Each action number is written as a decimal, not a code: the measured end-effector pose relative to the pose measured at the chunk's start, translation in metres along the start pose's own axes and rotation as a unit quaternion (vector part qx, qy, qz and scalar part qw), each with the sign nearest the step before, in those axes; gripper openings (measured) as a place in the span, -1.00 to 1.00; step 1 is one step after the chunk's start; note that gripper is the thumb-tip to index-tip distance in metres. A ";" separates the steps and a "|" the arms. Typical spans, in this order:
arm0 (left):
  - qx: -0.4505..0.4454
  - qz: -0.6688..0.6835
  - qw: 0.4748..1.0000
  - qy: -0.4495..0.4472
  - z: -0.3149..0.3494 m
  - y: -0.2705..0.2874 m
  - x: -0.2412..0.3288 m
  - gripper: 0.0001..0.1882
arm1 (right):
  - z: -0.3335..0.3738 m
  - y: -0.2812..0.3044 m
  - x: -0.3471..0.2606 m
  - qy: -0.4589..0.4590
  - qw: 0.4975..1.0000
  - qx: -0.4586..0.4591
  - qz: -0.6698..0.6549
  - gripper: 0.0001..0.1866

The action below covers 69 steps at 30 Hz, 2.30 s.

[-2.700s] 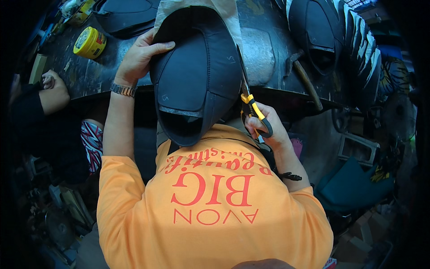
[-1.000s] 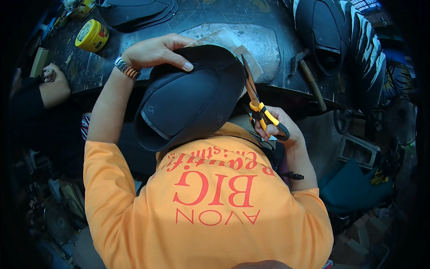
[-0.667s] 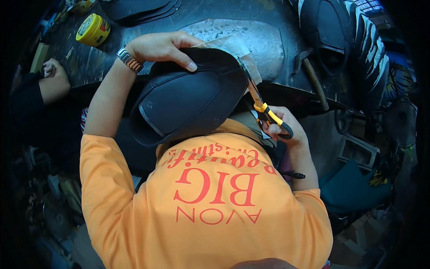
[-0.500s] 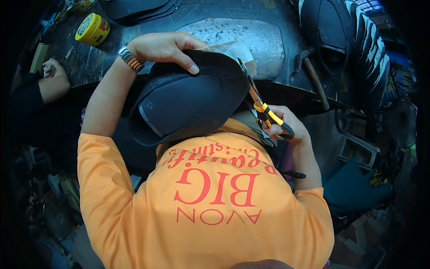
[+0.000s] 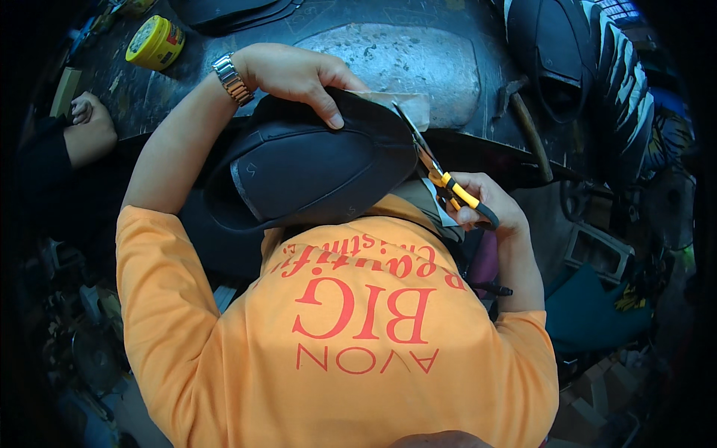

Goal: The person uses shears to trim the edges of black shoe upper pieces. They pick up each piece, cut along its perimeter, and place it back on the table, repeating this for several pieces.

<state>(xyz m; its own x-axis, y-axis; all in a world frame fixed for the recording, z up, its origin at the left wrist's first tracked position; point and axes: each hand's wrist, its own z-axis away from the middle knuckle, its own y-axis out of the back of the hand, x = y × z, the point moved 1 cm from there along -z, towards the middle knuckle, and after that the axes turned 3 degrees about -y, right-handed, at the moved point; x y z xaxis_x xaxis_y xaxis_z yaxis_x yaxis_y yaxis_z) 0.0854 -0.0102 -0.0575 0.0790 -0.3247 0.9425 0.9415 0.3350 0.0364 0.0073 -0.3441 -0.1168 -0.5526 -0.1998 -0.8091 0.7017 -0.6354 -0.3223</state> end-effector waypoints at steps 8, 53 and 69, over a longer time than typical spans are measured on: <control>-0.044 -0.038 0.998 0.020 -0.012 0.001 0.000 -0.61 | -0.001 0.005 -0.001 -0.001 1.000 0.003 0.023 -0.57; 0.318 -0.550 0.772 0.024 -0.019 -0.094 -0.024 -0.23 | -0.030 -0.034 0.032 -0.011 0.948 0.048 -0.314 -0.61; 0.308 -0.547 0.778 0.004 -0.005 -0.098 -0.034 -0.24 | -0.041 -0.031 0.029 -0.026 0.944 -0.015 -0.328 -0.63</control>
<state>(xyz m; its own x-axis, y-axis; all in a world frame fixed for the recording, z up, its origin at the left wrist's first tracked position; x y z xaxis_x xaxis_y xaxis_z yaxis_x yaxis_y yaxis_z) -0.0074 -0.0365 -0.0949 -0.6555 -0.7185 0.2325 0.1102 0.2135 0.9707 -0.0120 -0.2995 -0.1501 -0.8940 0.1921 -0.4049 0.2125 -0.6137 -0.7604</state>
